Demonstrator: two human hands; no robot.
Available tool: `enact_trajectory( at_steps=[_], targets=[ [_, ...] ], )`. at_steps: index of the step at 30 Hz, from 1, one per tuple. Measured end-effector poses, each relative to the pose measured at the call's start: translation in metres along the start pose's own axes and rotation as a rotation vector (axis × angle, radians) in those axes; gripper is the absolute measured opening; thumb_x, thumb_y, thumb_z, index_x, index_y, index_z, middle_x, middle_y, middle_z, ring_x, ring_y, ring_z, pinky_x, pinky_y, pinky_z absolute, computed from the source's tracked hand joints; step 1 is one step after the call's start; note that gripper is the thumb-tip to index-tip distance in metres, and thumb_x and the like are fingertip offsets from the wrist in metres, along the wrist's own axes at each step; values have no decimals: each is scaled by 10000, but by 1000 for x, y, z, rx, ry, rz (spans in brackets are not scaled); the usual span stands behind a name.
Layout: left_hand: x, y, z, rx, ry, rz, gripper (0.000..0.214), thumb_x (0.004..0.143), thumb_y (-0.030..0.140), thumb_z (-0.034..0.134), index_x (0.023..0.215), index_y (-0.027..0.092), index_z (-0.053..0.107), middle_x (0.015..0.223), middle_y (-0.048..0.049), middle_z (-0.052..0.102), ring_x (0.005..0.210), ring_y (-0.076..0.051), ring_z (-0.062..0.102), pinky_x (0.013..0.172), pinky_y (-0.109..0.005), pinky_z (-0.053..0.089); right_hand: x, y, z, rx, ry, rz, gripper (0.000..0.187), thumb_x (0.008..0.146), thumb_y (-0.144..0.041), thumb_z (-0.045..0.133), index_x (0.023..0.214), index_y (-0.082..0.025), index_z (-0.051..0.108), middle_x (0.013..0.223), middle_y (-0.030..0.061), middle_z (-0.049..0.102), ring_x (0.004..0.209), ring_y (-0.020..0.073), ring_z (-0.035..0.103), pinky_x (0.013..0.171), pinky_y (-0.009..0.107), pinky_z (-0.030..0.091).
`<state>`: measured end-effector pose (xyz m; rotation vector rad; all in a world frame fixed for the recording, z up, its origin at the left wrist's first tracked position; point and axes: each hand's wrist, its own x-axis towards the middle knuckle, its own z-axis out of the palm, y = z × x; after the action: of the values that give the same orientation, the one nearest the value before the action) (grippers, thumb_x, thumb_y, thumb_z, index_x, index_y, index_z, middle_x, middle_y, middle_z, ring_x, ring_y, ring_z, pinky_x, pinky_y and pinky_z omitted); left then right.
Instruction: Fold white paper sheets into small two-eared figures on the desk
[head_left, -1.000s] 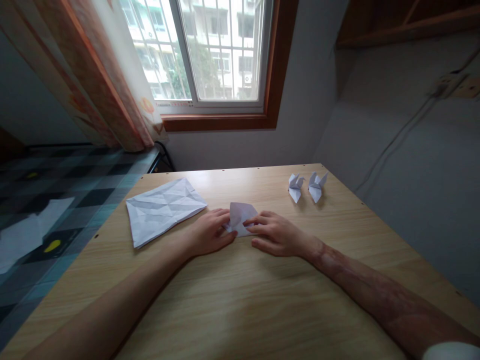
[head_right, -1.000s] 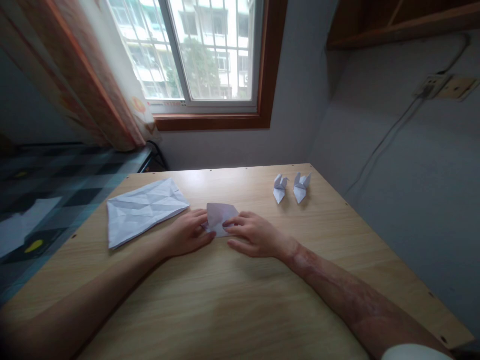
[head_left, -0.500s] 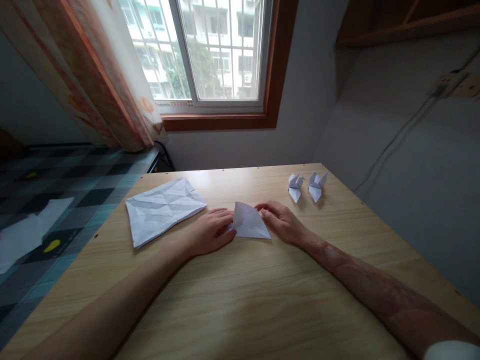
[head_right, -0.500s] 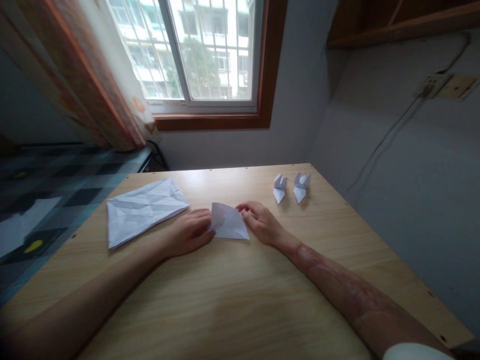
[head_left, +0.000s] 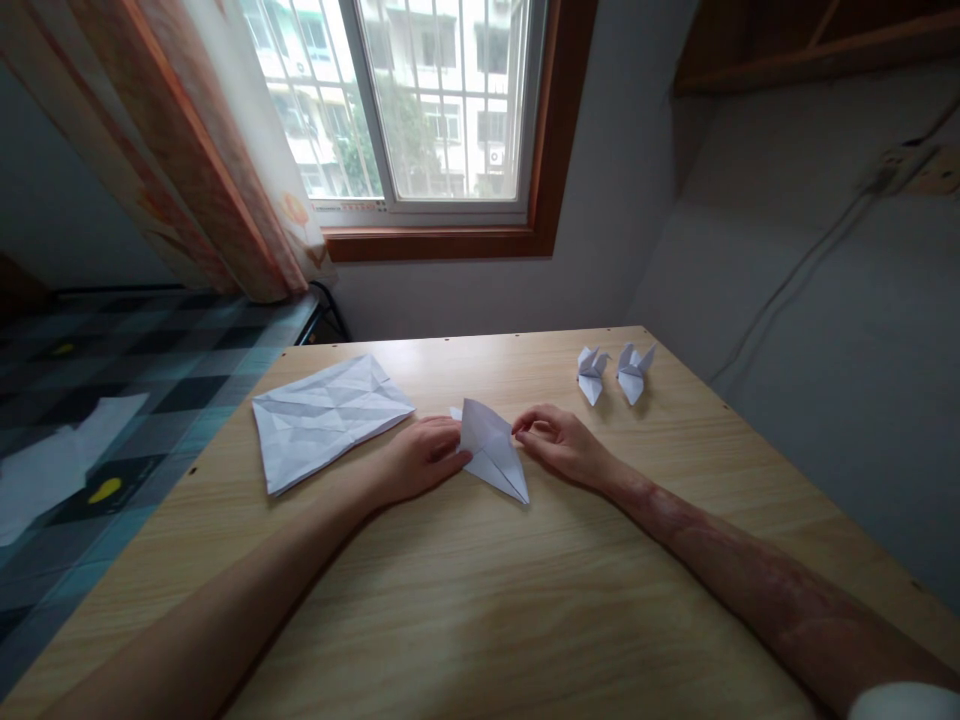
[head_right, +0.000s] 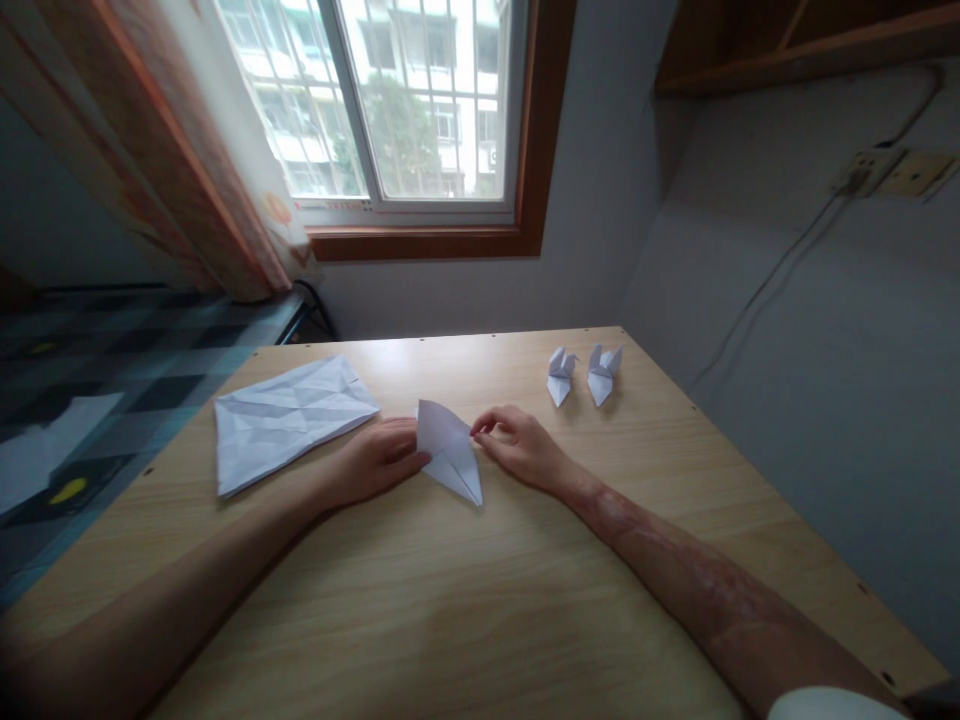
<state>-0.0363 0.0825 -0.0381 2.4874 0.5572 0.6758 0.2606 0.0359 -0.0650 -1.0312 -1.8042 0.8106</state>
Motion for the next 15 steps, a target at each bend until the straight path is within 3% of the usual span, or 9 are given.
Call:
enact_trajectory(
  at_steps=[7, 10, 15],
  targets=[
    [2, 5, -2, -201, 4, -27, 293, 1111, 408, 611, 1153, 167, 773, 1152, -108, 799, 1084, -258, 732, 1019, -363, 581, -1, -6, -2, -13, -24, -54, 145, 1035, -347, 725, 1113, -230, 762, 1183, 79, 797, 1143, 255, 729, 1067, 423, 555],
    [2, 7, -4, -198, -20, -15, 304, 1125, 406, 586, 1135, 167, 775, 1128, -112, 797, 1072, -258, 725, 1025, -380, 582, -2, -9, -2, -14, -50, -80, 189, 1067, -361, 705, 1193, -235, 765, 1205, 81, 807, 1161, 257, 739, 1079, 437, 566],
    [1, 5, -4, -136, -16, -26, 318, 1143, 402, 544, 1167, 190, 779, 1109, -103, 798, 1015, -229, 725, 977, -352, 597, 1, -10, -2, -103, -156, -249, 213, 1115, -333, 653, 1229, -266, 820, 1289, 107, 808, 1193, 265, 743, 1088, 468, 594]
  ],
)
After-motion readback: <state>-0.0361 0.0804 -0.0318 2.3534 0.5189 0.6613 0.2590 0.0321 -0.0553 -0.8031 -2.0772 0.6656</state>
